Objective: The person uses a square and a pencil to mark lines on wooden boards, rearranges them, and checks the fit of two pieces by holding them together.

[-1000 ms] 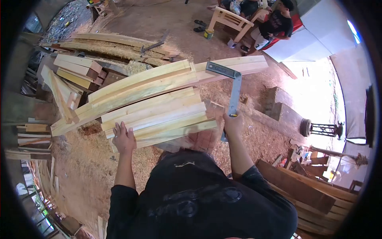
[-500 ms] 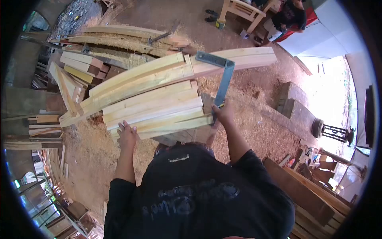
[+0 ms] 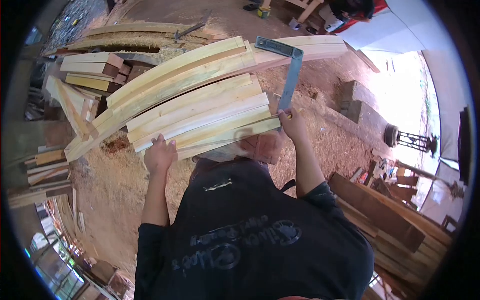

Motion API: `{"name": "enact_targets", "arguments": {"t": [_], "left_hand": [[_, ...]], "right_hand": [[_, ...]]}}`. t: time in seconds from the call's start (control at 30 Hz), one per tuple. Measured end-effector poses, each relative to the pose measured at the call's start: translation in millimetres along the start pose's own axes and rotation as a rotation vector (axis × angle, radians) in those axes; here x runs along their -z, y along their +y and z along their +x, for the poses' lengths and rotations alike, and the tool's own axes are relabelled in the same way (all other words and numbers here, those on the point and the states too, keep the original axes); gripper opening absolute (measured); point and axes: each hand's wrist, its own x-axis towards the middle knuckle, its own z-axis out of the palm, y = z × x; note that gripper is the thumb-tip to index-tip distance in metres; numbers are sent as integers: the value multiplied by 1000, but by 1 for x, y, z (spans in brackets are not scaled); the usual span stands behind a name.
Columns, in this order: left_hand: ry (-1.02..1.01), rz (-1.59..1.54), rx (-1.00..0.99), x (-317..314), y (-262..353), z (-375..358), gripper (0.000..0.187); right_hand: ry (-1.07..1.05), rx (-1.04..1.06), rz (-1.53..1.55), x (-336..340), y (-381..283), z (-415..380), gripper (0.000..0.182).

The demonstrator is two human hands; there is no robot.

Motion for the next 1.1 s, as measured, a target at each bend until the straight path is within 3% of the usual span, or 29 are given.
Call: {"name": "enact_targets", "arguments": {"t": [0.07,0.17,0.27,0.37,0.43,0.6,0.73,1.0,1.03,1.1], "left_hand": [[11,-409,13,-3,-39,5,63],[336,-494,47,-11,-92,5,52],[626,-168,44,-38,-147,10,51],[-55,-826,391,-38,-173,17,50],[-92,-1003,446,-34,-161,6,47],[-90,-1189,411,-45,-160,7,22],[-8,-1313,438,-38,-163,-5,14],[149,-1647,176,20,-155,-9,25],[169,-1693,205,34,-147,-9,32],[193,-1720,77,48,-143,-5,40]], "right_hand": [[3,-178,-17,-20,12,2,43],[74,-267,104,-39,18,1,47],[35,-376,137,-28,-8,1,42],[15,-408,87,-22,-28,-3,37],[-11,-413,144,-25,-12,4,34],[-191,-372,427,-7,-22,-15,25],[-316,-300,605,17,-42,-41,24],[-444,-25,646,53,-69,-19,45],[-475,-26,647,57,-75,-13,55],[-457,75,610,58,-78,-1,61]]}}
